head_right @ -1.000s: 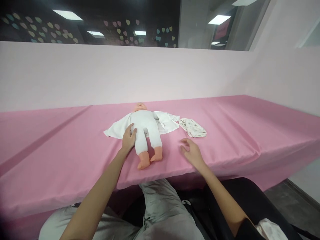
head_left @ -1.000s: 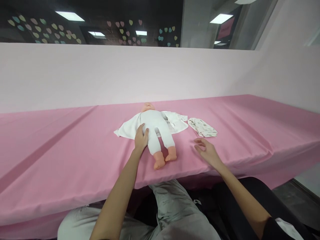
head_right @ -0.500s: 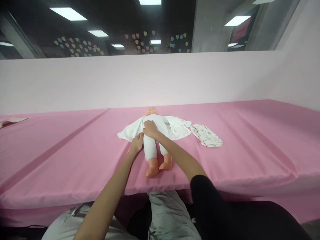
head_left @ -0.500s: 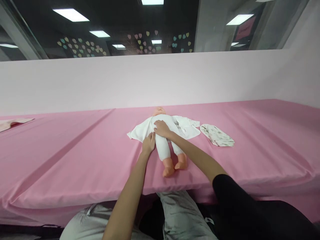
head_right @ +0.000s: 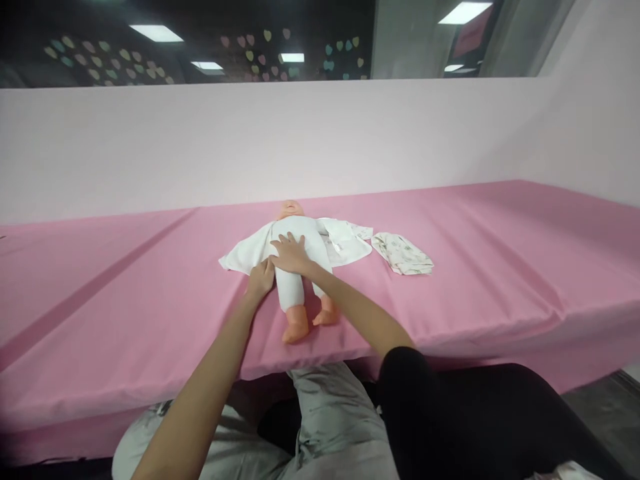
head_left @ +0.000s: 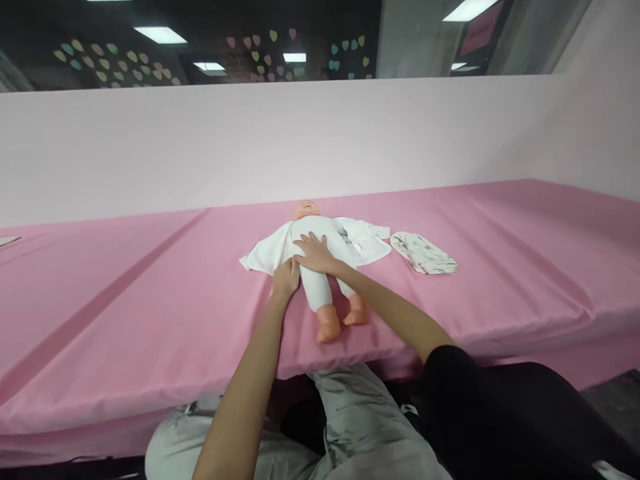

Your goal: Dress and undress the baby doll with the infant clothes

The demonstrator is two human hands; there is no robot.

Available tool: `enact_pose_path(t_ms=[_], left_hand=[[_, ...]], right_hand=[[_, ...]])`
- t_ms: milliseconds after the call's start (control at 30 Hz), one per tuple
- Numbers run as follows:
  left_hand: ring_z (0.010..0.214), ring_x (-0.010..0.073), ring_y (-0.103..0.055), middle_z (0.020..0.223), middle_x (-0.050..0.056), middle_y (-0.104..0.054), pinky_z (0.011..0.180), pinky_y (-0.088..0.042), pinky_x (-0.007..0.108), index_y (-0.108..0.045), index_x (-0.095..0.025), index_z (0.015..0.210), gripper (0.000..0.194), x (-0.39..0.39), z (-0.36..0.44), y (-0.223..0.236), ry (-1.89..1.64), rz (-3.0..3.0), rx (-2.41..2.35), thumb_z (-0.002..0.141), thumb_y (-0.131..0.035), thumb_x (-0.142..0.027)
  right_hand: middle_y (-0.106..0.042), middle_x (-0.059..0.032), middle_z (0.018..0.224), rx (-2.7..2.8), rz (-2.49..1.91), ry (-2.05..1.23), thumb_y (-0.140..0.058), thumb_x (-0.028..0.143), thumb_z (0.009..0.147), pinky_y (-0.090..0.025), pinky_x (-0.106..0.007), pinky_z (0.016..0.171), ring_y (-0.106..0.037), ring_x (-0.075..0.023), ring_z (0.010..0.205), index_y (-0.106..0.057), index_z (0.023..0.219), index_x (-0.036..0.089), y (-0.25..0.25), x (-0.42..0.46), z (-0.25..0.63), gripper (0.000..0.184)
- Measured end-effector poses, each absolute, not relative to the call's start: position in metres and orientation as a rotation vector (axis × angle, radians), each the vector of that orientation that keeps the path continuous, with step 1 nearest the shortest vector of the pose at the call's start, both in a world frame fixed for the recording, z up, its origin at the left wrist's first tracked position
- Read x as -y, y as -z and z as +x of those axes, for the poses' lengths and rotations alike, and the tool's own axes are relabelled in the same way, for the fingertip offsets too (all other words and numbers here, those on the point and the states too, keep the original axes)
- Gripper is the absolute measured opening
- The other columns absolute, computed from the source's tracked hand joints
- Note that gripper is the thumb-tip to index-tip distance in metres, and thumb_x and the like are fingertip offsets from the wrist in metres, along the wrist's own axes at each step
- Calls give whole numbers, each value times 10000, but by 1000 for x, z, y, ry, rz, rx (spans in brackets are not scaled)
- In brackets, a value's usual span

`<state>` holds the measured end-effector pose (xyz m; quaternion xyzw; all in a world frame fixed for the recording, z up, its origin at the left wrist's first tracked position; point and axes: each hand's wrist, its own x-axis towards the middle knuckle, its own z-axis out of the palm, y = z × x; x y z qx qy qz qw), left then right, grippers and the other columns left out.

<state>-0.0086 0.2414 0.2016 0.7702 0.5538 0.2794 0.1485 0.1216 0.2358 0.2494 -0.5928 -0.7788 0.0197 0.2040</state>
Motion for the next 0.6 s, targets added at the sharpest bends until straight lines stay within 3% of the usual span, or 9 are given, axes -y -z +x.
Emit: enact_pose_path(t_ms=[100,167,233,300,400,467,533,600], left_hand=[[934,305,-604,926,151,-664,773,-432,388,-609,-157,896,570,-239,-6,-203,-836,2185,-1619,914,-121,-452],[924,307,-606,912,163,-664,778,-435,397,-617,-152,874,563,-240,-5,-202,-866,2174,-1630,913,-138,-446],[940,302,-600,948,169,-658,798,-436,405,-621,-144,912,519,-240,-4,-202,-962,2162,-1640,911,-179,-416],[1012,294,-568,1053,164,-632,853,-423,415,-595,-138,1039,429,-238,-3,-205,-1127,2165,-1635,898,-254,-358],[1108,264,-503,1156,119,-589,953,-374,414,-529,-155,1166,370,-224,5,-215,-1420,2227,-1501,858,-353,-259],[1102,240,-501,1141,92,-593,975,-365,401,-535,-166,1151,348,-205,19,-225,-1538,2279,-1300,849,-380,-242],[1094,220,-509,1151,84,-588,981,-368,386,-534,-172,1142,331,-179,40,-240,-1476,2345,-1026,857,-394,-266],[1146,210,-483,1214,79,-558,1008,-350,374,-505,-186,1183,353,-151,64,-259,-1250,2424,-660,864,-412,-305]], right_hand=[[-372,-66,1403,2089,-1611,-177,-424,184,790,-288,-357,1060,-351,-199,1268,-321,1361,178,-252,-194,187,580],[-320,-175,1411,1984,-1771,-126,-477,114,712,-241,-479,1062,-300,-286,1294,-304,1357,94,-249,-160,243,668],[-295,-228,1402,1784,-2270,73,-538,99,661,-126,-645,1011,-176,-404,1318,-404,1286,87,-244,-127,295,639],[-424,-267,1276,1591,-2535,-24,-520,128,710,-188,-676,940,-315,-442,1231,-474,1207,79,-239,-100,333,501],[-561,-204,1073,1608,-2490,-126,-467,126,751,-380,-506,866,-520,-339,1033,-481,1184,116,-238,-77,354,434],[-610,-116,908,1619,-2387,-173,-421,135,779,-440,-382,780,-578,-246,878,-456,1199,152,-245,-72,346,421],[-606,-41,788,1572,-2198,-322,-386,196,822,-459,-294,667,-581,-173,722,-438,1198,181,-262,-70,324,380],[-601,-17,795,1465,-1854,-546,-435,286,830,-454,-246,598,-569,-134,669,-476,1139,186,-286,-67,294,327]])
